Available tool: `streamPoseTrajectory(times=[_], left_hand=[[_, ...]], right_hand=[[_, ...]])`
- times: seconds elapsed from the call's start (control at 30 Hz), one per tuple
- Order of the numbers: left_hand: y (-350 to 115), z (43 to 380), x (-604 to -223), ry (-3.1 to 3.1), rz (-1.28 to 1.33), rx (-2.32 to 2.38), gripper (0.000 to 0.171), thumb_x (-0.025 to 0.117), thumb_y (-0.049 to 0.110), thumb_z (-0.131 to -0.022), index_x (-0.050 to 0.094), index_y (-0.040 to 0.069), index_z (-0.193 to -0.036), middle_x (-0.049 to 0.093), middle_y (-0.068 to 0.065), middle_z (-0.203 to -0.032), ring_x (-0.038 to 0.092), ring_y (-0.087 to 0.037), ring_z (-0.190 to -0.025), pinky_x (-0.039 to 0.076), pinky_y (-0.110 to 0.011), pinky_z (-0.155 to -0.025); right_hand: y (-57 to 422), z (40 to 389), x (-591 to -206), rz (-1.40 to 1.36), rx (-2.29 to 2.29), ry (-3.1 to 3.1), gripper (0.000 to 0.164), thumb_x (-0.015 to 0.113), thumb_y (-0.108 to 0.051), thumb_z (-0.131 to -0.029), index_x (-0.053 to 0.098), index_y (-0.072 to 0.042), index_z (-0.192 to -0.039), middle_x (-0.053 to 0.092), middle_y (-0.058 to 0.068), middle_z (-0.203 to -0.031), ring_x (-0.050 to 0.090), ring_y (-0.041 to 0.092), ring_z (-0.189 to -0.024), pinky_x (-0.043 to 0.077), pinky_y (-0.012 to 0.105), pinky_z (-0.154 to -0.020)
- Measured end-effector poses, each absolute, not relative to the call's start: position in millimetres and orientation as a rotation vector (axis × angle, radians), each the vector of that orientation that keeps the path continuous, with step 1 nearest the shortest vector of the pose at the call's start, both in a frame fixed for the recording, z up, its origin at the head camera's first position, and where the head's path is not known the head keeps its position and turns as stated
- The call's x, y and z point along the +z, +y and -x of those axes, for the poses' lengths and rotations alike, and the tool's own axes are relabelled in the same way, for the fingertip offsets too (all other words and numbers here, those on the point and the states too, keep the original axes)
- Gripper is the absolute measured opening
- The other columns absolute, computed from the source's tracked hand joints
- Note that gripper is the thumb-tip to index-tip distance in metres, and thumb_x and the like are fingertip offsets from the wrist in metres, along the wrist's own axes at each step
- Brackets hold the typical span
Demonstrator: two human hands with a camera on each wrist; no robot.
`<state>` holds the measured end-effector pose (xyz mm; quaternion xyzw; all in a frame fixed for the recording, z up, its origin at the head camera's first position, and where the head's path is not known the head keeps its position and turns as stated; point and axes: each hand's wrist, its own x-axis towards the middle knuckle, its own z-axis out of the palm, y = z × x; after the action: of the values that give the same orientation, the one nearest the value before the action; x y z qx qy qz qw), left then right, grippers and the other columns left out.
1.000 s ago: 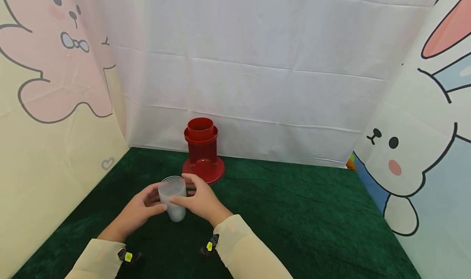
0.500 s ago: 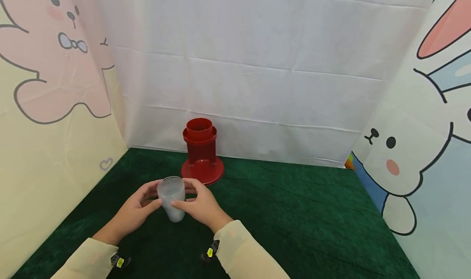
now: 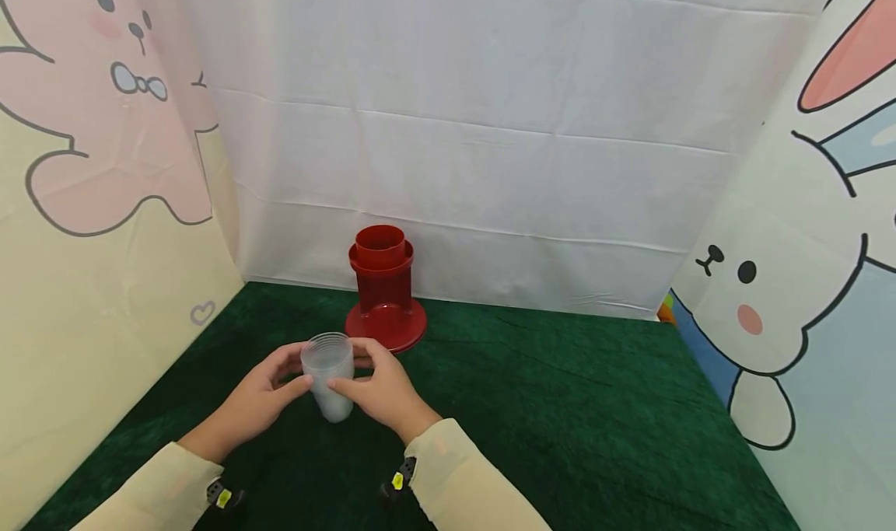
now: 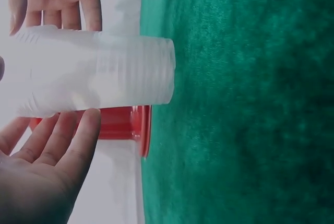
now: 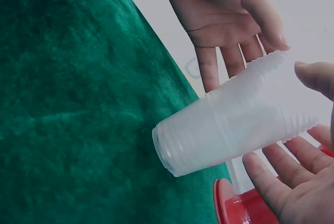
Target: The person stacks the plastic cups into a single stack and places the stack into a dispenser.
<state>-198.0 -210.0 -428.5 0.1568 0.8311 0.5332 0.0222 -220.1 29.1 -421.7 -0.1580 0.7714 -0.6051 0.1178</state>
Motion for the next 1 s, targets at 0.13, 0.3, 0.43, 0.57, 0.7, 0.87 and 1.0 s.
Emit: streamPoseTrajectory(times=[0.13,0.3,0.43,0.57,0.7,0.87,1.0], left_hand=[[-205.2,202.3,-421.2,2.573,-0.489,1.645,0.056,0.062,0.034,-0.105,0.041,0.010,-0.151,0.051,-0.015,-0.147,0.052,-0.036,-0.134,0.044,-0.061,-0.108],[-197.4,212.8,-401.9,2.605,-0.525,1.646,0.057,0.061,0.034,-0.106,0.040,0.008,-0.152,0.051,-0.016,-0.147,0.051,-0.037,-0.135,0.043,-0.062,-0.108],[-188.9,225.9,-380.6,2.637,-0.548,1.636,0.059,0.059,0.034,-0.106,0.038,0.006,-0.154,0.050,-0.018,-0.149,0.050,-0.038,-0.136,0.039,-0.064,-0.111],[-178.9,242.5,-359.0,2.634,-0.565,1.637,0.061,0.057,0.036,-0.107,0.035,0.006,-0.155,0.047,-0.017,-0.152,0.046,-0.039,-0.140,0.037,-0.063,-0.112],[-171.0,259.6,-341.6,2.630,-0.570,1.650,0.063,0.055,0.039,-0.108,0.033,0.008,-0.157,0.046,-0.015,-0.153,0.045,-0.037,-0.140,0.039,-0.060,-0.112],[-161.0,277.0,-319.2,2.604,-0.602,1.721,0.063,0.054,0.041,-0.108,0.031,0.010,-0.158,0.043,-0.011,-0.155,0.045,-0.033,-0.139,0.042,-0.056,-0.112],[-154.3,287.5,-299.5,2.610,-0.649,1.780,0.063,0.054,0.040,-0.108,0.030,0.010,-0.158,0.043,-0.010,-0.157,0.045,-0.031,-0.140,0.044,-0.054,-0.111]], right_hand=[[33.2,224.8,-414.4,0.486,-1.765,2.284,0.059,0.080,-0.037,-0.091,0.053,-0.031,-0.144,0.061,-0.007,-0.134,0.058,0.021,-0.124,0.054,0.052,-0.098],[37.8,235.2,-392.0,0.542,-1.753,2.347,0.057,0.078,-0.036,-0.093,0.054,-0.027,-0.144,0.062,-0.004,-0.134,0.059,0.022,-0.122,0.055,0.050,-0.098],[41.9,247.0,-370.5,0.566,-1.739,2.400,0.058,0.077,-0.037,-0.095,0.052,-0.024,-0.146,0.060,-0.003,-0.135,0.058,0.022,-0.123,0.055,0.049,-0.097],[48.2,260.1,-349.0,0.573,-1.718,2.450,0.059,0.076,-0.037,-0.095,0.051,-0.024,-0.147,0.059,-0.003,-0.135,0.058,0.021,-0.122,0.055,0.047,-0.099],[53.1,273.9,-327.4,0.614,-1.707,2.481,0.060,0.074,-0.036,-0.096,0.050,-0.020,-0.148,0.059,-0.002,-0.134,0.058,0.021,-0.120,0.055,0.043,-0.100],[57.7,289.8,-297.2,0.665,-1.737,2.511,0.057,0.072,-0.031,-0.098,0.051,-0.015,-0.148,0.061,0.001,-0.132,0.061,0.021,-0.117,0.055,0.042,-0.098],[59.1,299.8,-275.9,0.650,-1.756,2.542,0.060,0.072,-0.033,-0.098,0.050,-0.014,-0.150,0.060,0.004,-0.135,0.060,0.024,-0.120,0.054,0.045,-0.101]])
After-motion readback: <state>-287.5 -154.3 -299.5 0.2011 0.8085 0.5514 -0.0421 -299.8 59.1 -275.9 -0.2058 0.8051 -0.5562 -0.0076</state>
